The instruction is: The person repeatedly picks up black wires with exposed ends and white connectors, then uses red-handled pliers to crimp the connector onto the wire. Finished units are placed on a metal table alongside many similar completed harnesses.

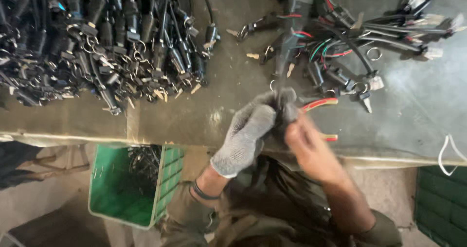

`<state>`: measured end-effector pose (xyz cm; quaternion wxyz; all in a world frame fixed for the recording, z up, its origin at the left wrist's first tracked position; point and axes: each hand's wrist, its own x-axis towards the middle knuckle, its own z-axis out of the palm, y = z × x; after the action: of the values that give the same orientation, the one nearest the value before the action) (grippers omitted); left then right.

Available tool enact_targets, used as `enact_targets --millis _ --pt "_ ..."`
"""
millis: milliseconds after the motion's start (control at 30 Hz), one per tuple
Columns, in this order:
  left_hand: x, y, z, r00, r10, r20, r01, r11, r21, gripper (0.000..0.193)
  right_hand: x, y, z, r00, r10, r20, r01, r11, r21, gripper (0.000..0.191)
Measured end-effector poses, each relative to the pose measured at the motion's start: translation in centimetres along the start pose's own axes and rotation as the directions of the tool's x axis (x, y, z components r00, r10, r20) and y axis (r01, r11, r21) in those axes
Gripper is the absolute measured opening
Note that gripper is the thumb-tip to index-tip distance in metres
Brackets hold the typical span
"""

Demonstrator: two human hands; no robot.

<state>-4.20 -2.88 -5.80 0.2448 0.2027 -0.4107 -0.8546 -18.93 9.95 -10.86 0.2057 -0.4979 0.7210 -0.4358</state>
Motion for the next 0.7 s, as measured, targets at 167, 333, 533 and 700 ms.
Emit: enact_targets --millis 167,333,533,700 --pt "-0.4 -0.1 1.0 0.931 0.364 -0.036 -0.297 0.811 0.503 0.032 -1.7 -0.1 0.8 0.948 0.259 0.187 -0.319 0.813 0.487 0.038" --pt "-1.5 -1.1 1.9 0.945 0.320 0.068 -0.325 0.900 0.291 0.034 -0.2 -1.2 -2.2 0.994 -0.097 0.056 0.077 0.956 0.284 0.053" --pt "-2.3 1.2 0.5 0.947 0.307 0.093 -0.293 0.710 0.641 0.028 -0.2 -1.4 -3.5 0.975 -0.213 0.060 0.192 0.949 0.249 0.048" --pt "-2.0 2.0 2.6 0.913 0.389 0.119 -0.296 0.435 0.850 0.031 -0.6 -1.0 -3.3 0.985 -0.173 0.025 0.169 0.977 0.129 0.048"
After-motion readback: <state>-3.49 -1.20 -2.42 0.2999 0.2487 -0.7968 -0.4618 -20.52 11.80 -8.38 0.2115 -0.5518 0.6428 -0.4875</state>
